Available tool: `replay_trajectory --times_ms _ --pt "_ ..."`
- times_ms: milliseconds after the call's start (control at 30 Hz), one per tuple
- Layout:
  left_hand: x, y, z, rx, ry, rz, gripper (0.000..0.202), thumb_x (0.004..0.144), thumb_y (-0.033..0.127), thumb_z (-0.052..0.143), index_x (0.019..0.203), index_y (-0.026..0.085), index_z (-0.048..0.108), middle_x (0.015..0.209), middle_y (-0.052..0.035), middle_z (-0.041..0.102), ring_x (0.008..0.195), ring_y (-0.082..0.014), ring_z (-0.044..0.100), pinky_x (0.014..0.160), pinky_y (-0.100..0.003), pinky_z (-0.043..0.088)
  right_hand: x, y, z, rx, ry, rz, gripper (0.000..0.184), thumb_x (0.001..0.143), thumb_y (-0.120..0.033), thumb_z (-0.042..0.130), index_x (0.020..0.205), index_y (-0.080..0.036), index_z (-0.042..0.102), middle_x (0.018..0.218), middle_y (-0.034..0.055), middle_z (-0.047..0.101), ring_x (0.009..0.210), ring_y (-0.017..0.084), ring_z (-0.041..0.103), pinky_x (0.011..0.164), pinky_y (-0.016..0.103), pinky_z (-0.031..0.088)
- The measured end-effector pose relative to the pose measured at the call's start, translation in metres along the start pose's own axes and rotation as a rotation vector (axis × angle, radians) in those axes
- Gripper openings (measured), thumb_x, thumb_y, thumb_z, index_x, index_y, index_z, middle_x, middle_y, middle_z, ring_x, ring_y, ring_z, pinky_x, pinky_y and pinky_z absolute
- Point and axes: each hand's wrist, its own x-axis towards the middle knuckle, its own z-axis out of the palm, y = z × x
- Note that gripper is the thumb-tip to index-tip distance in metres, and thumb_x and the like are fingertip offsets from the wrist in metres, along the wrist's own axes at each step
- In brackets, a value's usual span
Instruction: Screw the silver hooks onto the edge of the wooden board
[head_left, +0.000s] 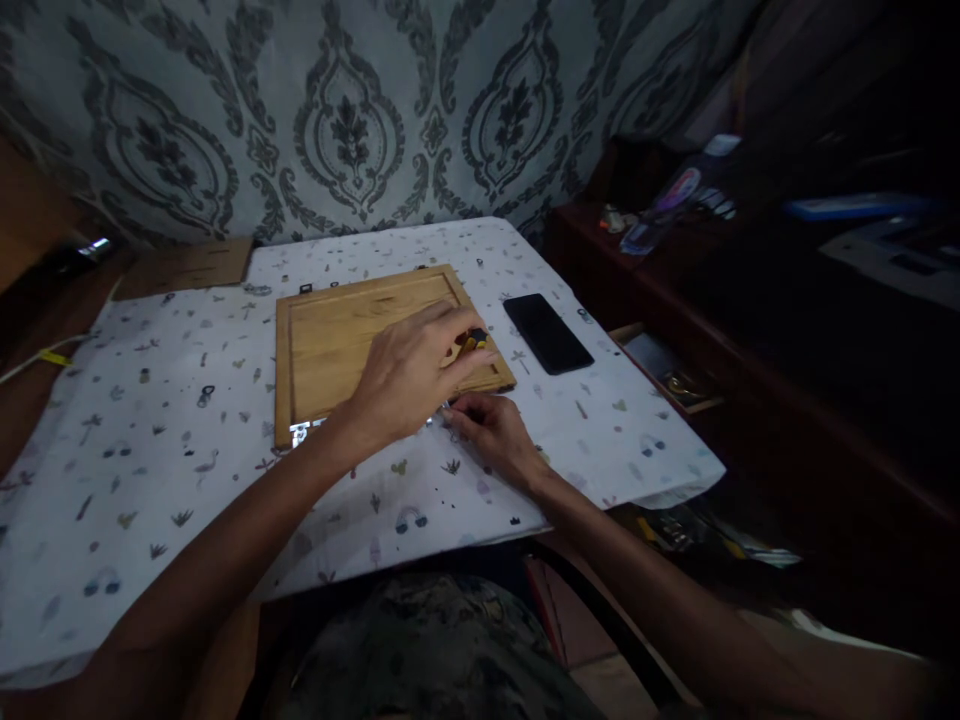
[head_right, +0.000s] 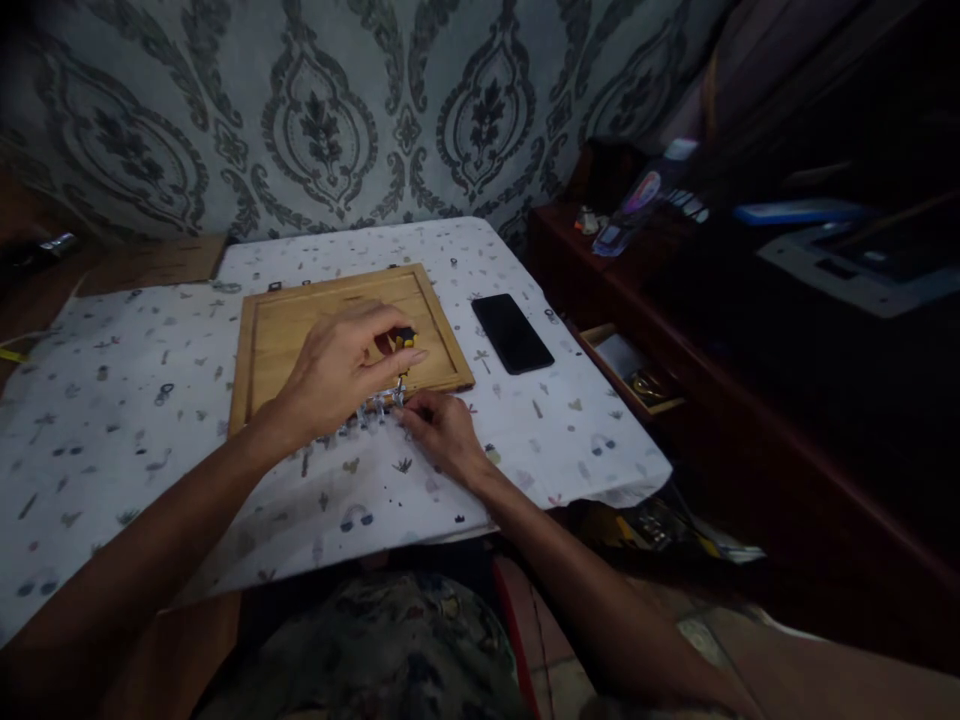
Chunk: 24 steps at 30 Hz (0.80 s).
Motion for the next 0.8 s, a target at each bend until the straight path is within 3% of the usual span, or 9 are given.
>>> replay_trajectory --times_ms 233,400,567,700,800 --pt "0.0 -0.01 0.0 -0.036 0.04 -0.008 0.012 0.094 0.027 0.063 0.095 0.018 0.071 0.087 -0.0026 0.073 0.076 -0.0159 0.065 0.073 -0.029 0.05 0.0 -0.003 0.001 -0.092 0.026 -0.021 0.023 0.087 -0.033 0.066 0.068 -0.02 0.066 0.059 -0.0013 0.06 0.058 0.014 0.051 0.058 0.027 0.035" --pt "0.0 -0.011 -0.008 0.007 0.06 -0.01 0.017 0.091 0.024 0.066 0.106 0.021 0.072 0.098 -0.0019 0.077 0.082 -0.0174 0.069 0.082 -0.031 0.054 0.001 -0.006 0.001 -0.131 0.034 -0.016 0.022 0.088 -0.031 0.068 0.069 -0.02 0.07 0.061 -0.0011 0.062 0.057 0.013 0.05 0.059 0.027 0.032" --pt "-0.001 -0.002 -0.01 0.051 0.006 -0.016 0.017 0.093 0.026 0.062 0.108 0.022 0.07 0.104 -0.0032 0.076 0.089 -0.0188 0.069 0.086 -0.033 0.054 0.001 -0.008 0.001 -0.143 0.031 -0.018 0.02 0.089 -0.029 0.067 0.071 -0.021 0.071 0.063 -0.0012 0.063 0.058 0.013 0.05 0.06 0.027 0.03" --pt "-0.001 0.001 0.007 -0.194 0.035 -0.107 0.012 0.098 0.026 0.051 0.102 0.021 0.061 0.102 -0.0047 0.07 0.098 -0.0182 0.068 0.09 -0.032 0.054 0.001 -0.009 0.0 -0.127 0.034 -0.021 0.02 0.089 -0.03 0.068 0.071 -0.022 0.07 0.062 -0.0014 0.062 0.059 0.013 0.05 0.059 0.027 0.029" --pt "0.002 0.002 0.027 -0.429 0.143 -0.198 0.012 0.099 0.024 0.048 0.096 0.022 0.059 0.091 -0.0022 0.064 0.086 -0.0142 0.064 0.083 -0.029 0.054 0.001 -0.013 -0.001 -0.13 0.029 0.003 0.02 0.089 -0.028 0.069 0.069 -0.021 0.069 0.064 -0.0009 0.063 0.06 0.013 0.051 0.06 0.027 0.029"
